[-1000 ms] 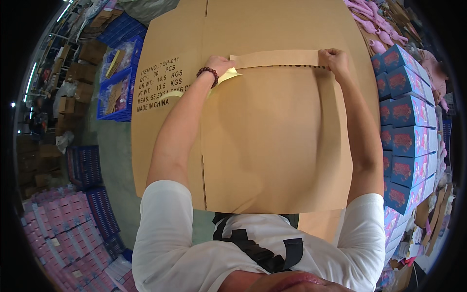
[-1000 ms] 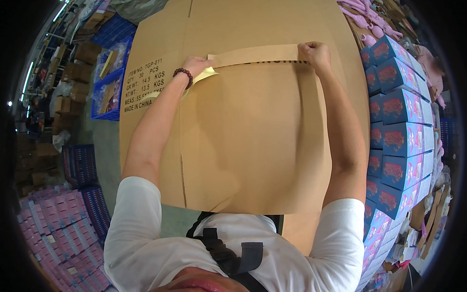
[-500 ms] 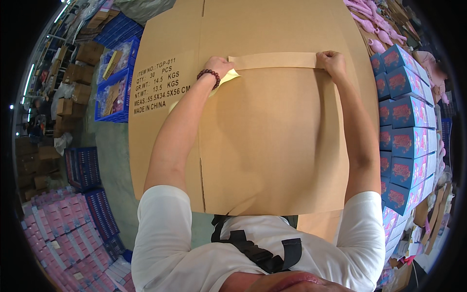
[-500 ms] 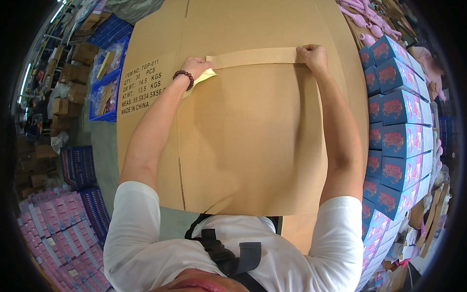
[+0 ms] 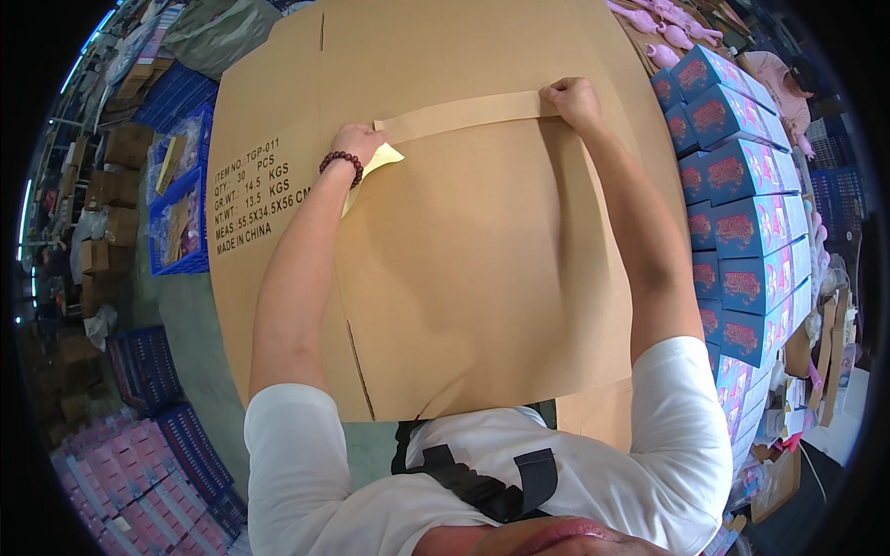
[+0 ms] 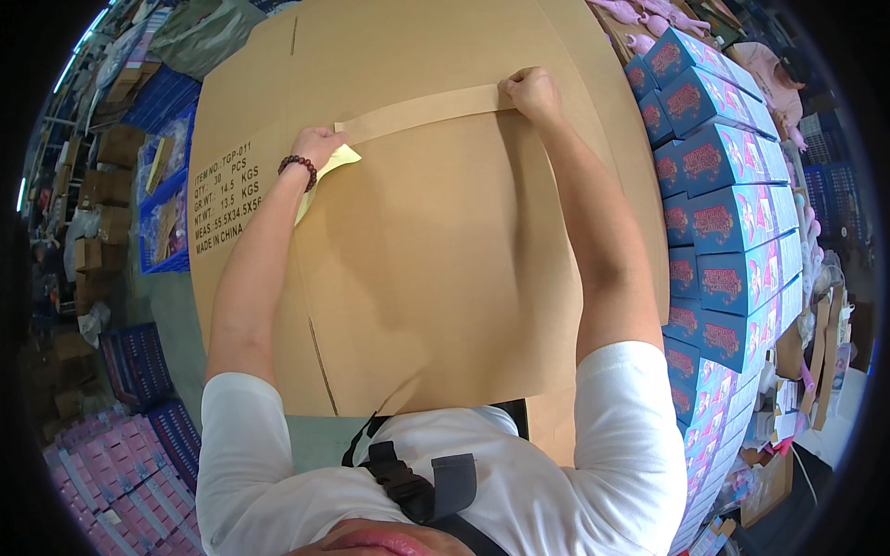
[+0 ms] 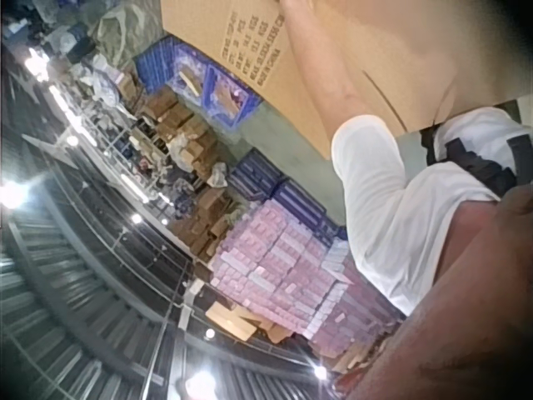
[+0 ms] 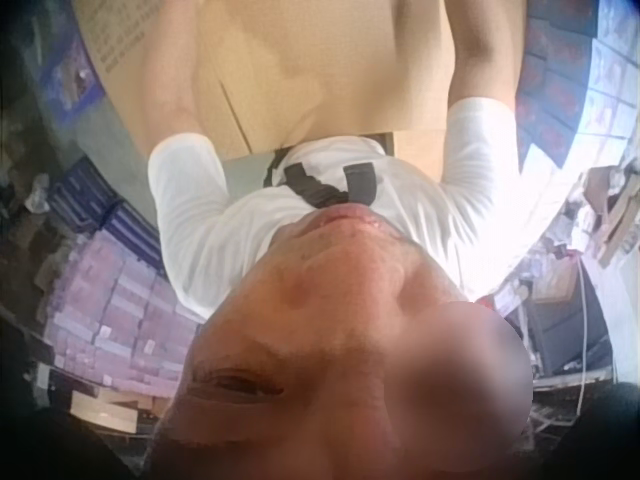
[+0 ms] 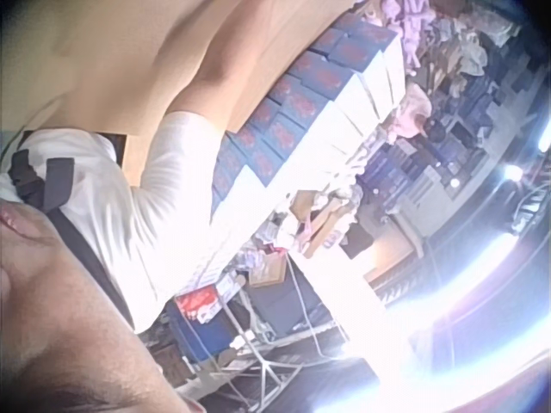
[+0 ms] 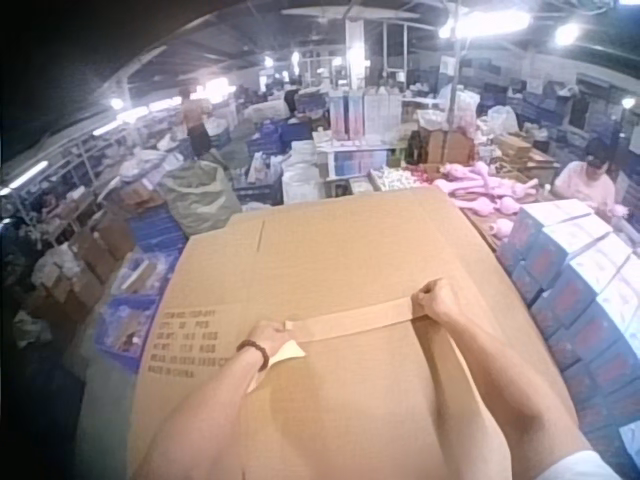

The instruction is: The person assembles a flat cardboard box by folding its flaps and securing them with yellow tape. They then use a tape dispenser to apply clear packing tape to seal the box. The person handles multiple boxes and stacks them.

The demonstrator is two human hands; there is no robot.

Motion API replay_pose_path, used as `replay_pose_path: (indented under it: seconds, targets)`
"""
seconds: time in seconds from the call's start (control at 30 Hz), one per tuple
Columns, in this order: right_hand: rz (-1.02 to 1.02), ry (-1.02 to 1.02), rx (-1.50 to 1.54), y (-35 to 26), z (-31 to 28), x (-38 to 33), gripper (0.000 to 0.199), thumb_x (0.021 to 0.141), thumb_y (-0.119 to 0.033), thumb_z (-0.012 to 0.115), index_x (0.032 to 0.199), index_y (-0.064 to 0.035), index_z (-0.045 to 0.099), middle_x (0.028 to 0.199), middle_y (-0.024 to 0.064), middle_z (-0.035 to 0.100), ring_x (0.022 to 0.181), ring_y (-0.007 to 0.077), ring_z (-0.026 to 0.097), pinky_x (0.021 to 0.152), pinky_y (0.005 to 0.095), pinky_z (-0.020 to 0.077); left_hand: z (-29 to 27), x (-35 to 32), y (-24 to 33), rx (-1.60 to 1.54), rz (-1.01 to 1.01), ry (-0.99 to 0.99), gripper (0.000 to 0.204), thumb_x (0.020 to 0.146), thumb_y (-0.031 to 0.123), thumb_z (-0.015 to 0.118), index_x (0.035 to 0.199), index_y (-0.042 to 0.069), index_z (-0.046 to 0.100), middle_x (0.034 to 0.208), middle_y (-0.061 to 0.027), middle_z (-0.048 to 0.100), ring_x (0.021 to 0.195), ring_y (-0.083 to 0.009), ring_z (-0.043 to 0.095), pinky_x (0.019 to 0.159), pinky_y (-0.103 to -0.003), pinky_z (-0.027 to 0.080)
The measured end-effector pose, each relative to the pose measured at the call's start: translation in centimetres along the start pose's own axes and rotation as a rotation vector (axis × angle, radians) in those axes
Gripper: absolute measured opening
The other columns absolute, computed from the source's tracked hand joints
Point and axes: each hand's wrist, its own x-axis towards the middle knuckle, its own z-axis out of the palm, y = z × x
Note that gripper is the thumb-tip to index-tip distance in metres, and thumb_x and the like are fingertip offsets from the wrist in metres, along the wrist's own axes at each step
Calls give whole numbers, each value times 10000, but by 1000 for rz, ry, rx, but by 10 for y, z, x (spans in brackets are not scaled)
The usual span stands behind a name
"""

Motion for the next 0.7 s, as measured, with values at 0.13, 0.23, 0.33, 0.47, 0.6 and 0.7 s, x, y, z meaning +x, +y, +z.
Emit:
replay_pose_path:
  seconds: [0.13,0.23,0.33,0.47,0.6,0.7]
  targets:
    - [-12,36,-49,-2,4,-2,321,757,-313,733,907,-29,731,836,160,706,771,250,678,723,363,522,2,1,-1,-14,6,22,314,763,326,667,767,12,692,729,-125,669,665,-224,617,665,-357,478]
    - [-31,68,-101,-1,8,-1,287,764,-293,722,903,-42,731,853,170,700,795,285,676,736,380,524,2,2,-2,15,10,16,313,761,320,660,791,11,699,746,-136,674,680,-232,627,675,-357,483]
    - [-20,62,-138,0,12,1,254,770,-281,712,896,-62,731,904,183,693,855,331,670,772,405,527,2,3,-2,29,7,5,320,760,319,652,809,7,705,765,-153,677,701,-244,636,689,-362,486]
    - [-11,68,-230,1,16,2,300,758,-311,711,922,-60,715,932,189,689,871,336,665,772,410,526,2,7,0,156,25,-11,369,750,359,680,828,0,713,817,-162,694,764,-263,658,715,-376,494]
    - [8,114,-285,6,4,3,426,742,-340,706,1027,-28,658,965,204,680,900,355,653,777,424,521,-15,-9,-6,229,-145,80,478,736,425,707,920,-17,706,950,-203,691,896,-326,665,795,-393,501]
    - [88,26,-273,6,-12,8,472,778,-342,682,1094,1,608,1091,215,642,1013,350,617,822,419,506,-50,-44,-19,363,-11,65,626,714,468,736,1068,-40,648,1039,-241,660,982,-370,636,860,-394,498]
